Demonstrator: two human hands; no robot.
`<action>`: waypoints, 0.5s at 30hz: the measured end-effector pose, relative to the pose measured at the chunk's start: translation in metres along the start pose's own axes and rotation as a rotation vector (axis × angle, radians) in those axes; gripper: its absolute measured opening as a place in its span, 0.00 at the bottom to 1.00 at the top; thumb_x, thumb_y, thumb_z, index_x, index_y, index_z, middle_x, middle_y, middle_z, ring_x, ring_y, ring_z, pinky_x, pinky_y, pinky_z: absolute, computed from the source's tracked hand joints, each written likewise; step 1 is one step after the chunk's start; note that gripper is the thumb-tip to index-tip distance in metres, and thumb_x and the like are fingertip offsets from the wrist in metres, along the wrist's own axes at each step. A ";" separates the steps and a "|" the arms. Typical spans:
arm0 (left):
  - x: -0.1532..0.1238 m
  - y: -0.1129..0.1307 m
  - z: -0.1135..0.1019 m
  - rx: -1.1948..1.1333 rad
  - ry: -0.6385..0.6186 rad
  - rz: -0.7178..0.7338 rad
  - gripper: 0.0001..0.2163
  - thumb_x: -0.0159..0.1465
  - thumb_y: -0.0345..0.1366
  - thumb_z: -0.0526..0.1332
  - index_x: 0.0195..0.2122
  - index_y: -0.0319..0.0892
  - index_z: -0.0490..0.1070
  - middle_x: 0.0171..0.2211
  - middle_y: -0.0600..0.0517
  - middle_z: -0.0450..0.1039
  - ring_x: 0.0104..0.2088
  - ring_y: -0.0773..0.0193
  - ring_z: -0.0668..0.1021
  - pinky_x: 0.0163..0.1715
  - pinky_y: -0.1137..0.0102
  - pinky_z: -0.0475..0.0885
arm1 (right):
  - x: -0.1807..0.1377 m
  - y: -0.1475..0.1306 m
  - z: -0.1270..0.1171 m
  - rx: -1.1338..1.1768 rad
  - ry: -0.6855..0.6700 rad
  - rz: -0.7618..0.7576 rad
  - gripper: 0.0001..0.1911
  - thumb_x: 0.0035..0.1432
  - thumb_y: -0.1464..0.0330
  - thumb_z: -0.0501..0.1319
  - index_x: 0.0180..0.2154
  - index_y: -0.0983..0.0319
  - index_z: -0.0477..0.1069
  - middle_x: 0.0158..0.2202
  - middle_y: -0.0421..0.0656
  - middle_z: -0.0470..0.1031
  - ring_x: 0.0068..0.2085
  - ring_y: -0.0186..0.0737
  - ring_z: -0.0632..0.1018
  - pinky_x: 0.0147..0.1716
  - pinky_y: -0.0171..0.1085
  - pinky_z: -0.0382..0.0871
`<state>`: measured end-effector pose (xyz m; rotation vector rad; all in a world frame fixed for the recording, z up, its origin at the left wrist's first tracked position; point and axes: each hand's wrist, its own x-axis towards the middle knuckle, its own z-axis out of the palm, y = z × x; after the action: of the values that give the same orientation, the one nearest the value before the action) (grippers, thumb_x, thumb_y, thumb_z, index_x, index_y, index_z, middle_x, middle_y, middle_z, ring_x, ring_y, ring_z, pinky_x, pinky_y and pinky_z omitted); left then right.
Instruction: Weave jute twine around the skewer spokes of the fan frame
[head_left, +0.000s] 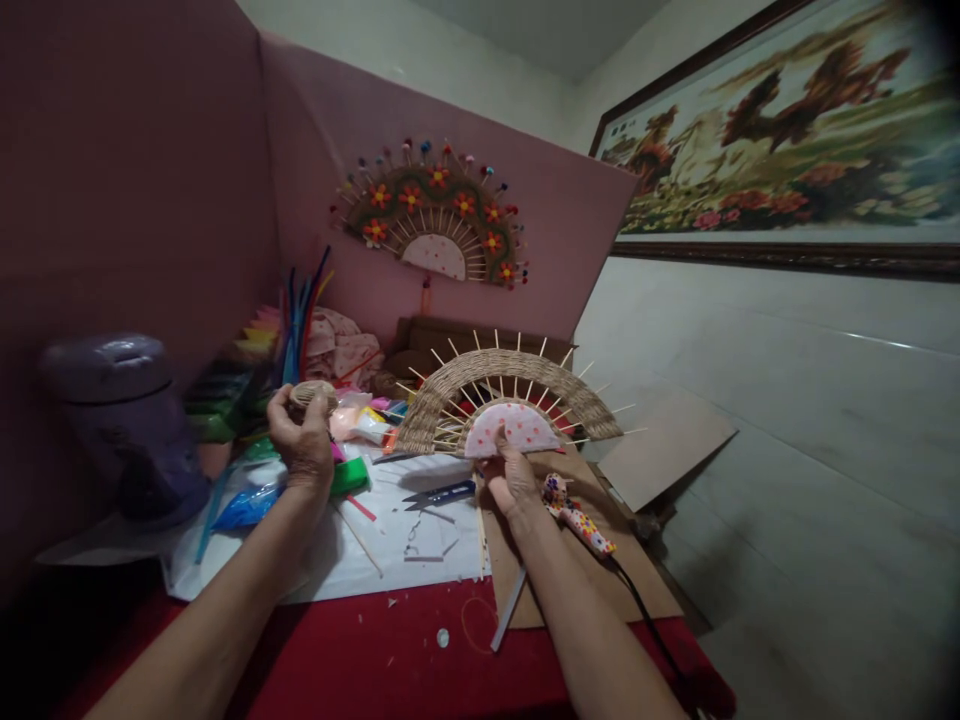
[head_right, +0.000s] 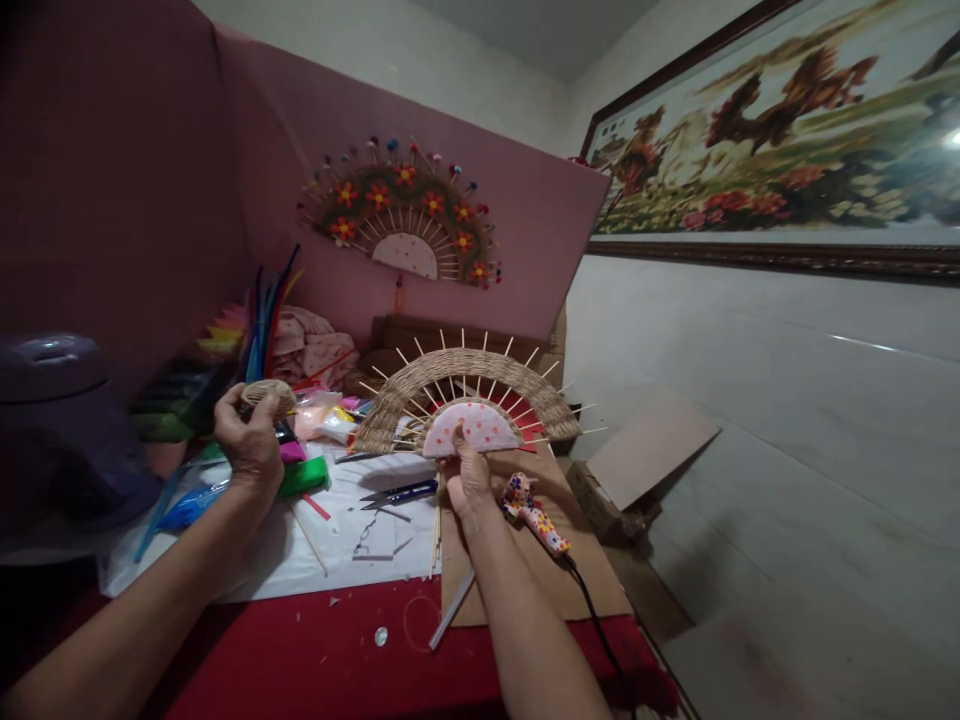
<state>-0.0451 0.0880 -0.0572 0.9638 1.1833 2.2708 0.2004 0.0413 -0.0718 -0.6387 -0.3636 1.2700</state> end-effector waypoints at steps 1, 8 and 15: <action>-0.002 0.001 0.001 0.000 0.023 0.017 0.20 0.53 0.34 0.64 0.46 0.37 0.63 0.41 0.49 0.69 0.42 0.62 0.73 0.48 0.64 0.68 | -0.001 0.001 0.000 -0.008 -0.005 0.008 0.22 0.30 0.68 0.76 0.29 0.63 0.69 0.18 0.31 0.73 0.18 0.28 0.71 0.14 0.26 0.61; -0.008 0.007 0.004 0.009 0.039 0.037 0.20 0.52 0.35 0.64 0.45 0.40 0.64 0.42 0.49 0.69 0.41 0.62 0.74 0.47 0.66 0.68 | -0.001 0.006 -0.004 -0.011 -0.057 0.050 0.19 0.35 0.69 0.75 0.30 0.62 0.70 0.20 0.32 0.74 0.20 0.28 0.72 0.17 0.26 0.65; -0.004 -0.003 0.001 0.091 0.051 0.017 0.19 0.52 0.38 0.64 0.44 0.41 0.64 0.41 0.48 0.69 0.42 0.61 0.74 0.48 0.66 0.68 | -0.001 0.002 -0.007 -0.034 -0.117 0.020 0.18 0.42 0.65 0.72 0.36 0.61 0.72 0.27 0.37 0.78 0.26 0.33 0.76 0.23 0.32 0.72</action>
<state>-0.0414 0.0874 -0.0612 0.9577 1.3146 2.2840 0.2029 0.0394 -0.0782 -0.5989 -0.4774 1.3263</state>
